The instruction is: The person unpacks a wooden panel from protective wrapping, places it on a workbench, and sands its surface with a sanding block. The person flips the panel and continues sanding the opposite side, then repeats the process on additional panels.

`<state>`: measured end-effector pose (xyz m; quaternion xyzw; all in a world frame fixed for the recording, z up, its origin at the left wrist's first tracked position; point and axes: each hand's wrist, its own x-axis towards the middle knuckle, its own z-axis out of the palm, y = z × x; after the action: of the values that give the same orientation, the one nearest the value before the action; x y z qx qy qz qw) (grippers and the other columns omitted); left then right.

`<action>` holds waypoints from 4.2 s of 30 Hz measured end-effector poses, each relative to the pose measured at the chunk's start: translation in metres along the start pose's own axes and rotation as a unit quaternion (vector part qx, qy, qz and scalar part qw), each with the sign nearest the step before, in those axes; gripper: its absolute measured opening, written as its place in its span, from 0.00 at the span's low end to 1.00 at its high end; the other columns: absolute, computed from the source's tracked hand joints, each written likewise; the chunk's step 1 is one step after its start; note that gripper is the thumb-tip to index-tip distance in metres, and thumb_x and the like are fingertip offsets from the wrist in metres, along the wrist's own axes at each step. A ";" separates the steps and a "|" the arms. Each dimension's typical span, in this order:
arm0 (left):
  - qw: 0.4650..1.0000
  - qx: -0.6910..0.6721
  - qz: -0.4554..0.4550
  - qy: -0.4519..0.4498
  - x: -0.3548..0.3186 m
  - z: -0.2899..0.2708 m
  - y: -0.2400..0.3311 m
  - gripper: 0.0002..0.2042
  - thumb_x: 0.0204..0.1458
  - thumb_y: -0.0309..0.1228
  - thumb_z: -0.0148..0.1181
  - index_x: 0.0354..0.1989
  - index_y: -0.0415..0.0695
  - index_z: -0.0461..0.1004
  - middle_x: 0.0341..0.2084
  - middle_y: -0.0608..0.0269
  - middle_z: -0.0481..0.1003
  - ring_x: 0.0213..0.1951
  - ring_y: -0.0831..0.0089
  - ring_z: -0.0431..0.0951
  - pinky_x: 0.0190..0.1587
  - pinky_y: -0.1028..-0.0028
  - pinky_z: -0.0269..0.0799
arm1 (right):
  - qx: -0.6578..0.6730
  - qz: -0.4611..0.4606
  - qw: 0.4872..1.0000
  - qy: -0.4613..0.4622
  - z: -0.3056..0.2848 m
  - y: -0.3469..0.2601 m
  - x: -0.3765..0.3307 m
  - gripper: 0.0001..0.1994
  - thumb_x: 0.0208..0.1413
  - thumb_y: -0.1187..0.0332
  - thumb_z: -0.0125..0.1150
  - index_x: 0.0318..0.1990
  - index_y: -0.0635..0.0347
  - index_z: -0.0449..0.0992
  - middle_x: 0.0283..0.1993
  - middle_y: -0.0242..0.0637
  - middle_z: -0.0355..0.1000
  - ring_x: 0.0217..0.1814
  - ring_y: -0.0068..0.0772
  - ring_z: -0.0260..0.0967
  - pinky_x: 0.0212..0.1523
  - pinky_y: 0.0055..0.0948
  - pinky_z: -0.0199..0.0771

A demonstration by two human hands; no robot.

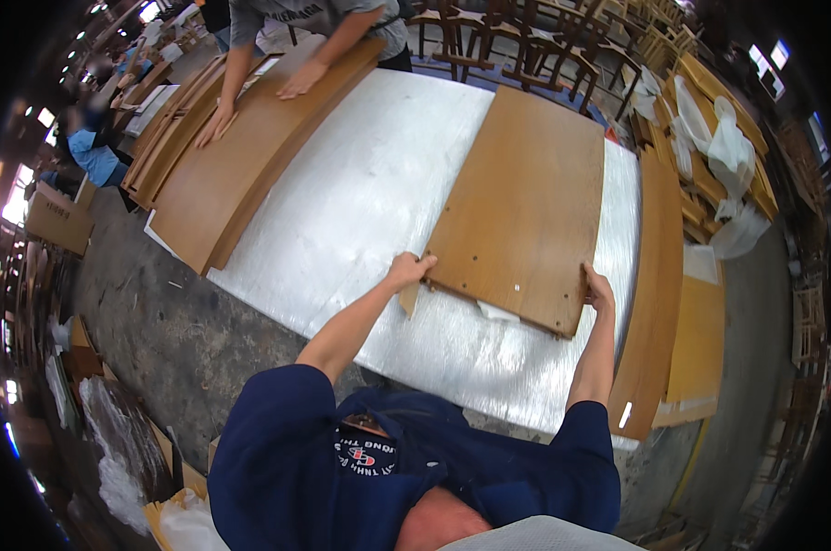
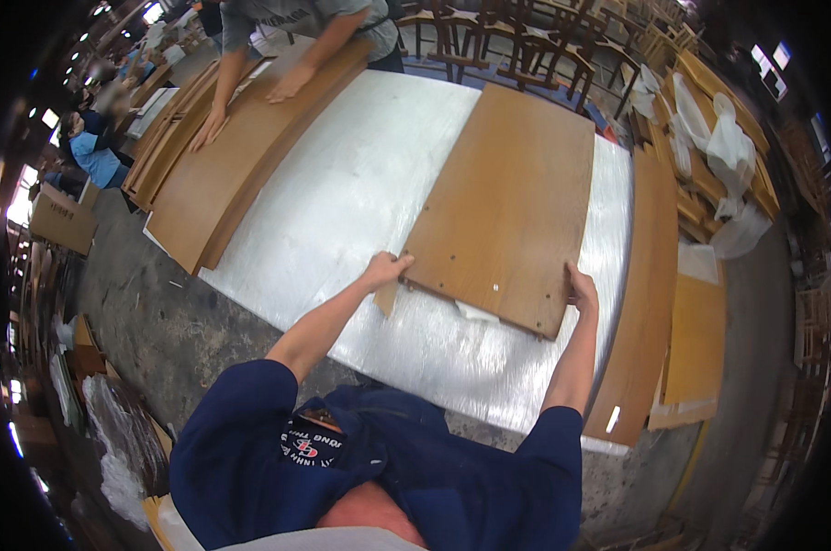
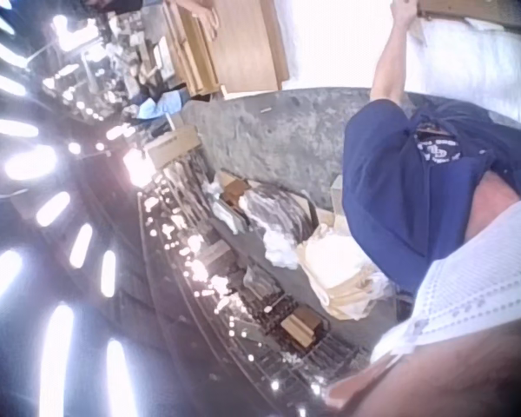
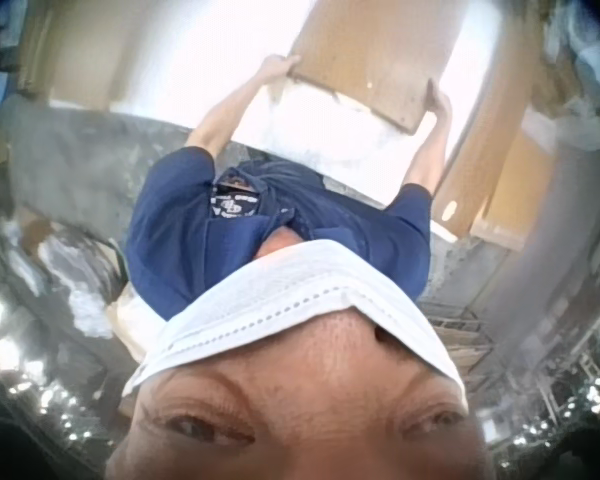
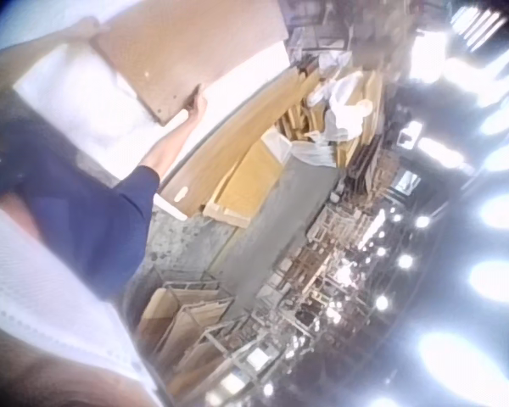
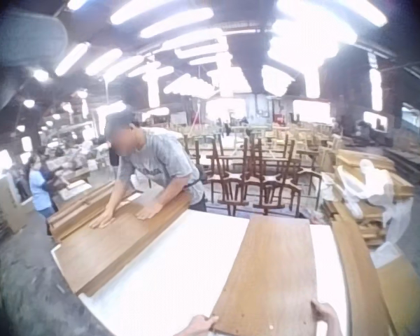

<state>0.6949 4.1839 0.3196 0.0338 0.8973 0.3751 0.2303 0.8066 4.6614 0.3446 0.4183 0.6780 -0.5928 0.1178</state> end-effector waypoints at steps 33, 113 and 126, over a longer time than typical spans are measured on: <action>0.993 0.020 0.118 0.021 -0.053 -0.202 -0.095 0.27 0.55 0.51 0.50 0.29 0.33 0.78 0.27 0.39 0.77 0.35 0.46 0.78 0.39 0.59 0.73 | -0.286 -0.407 0.847 0.190 0.270 -0.308 -0.208 0.25 0.43 0.55 0.55 0.33 0.77 0.76 0.29 0.55 0.75 0.31 0.46 0.76 0.35 0.39 0.72; 0.977 -0.086 -0.066 -0.185 -0.014 -0.313 -0.281 0.28 0.43 0.46 0.56 0.37 0.27 0.76 0.36 0.46 0.77 0.39 0.62 0.77 0.39 0.69 0.71 | 0.047 -0.001 0.994 0.103 0.440 0.079 -0.219 0.24 0.63 0.45 0.45 0.35 0.61 0.71 0.20 0.30 0.64 0.15 0.21 0.59 0.13 0.24 0.60; 0.966 0.026 0.225 -0.126 -0.107 -0.266 -0.211 0.11 0.51 0.32 0.56 0.33 0.35 0.78 0.27 0.41 0.75 0.30 0.48 0.78 0.32 0.61 0.72 | -0.301 -0.253 0.832 0.392 0.378 0.067 -0.225 0.30 0.51 0.51 0.63 0.58 0.58 0.67 0.60 0.55 0.62 0.58 0.58 0.62 0.53 0.47 0.66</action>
<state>0.6975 3.8330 0.3784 0.2876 0.8397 0.3870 0.2497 0.8672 4.2205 0.3427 0.3734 0.8942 -0.1547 -0.1924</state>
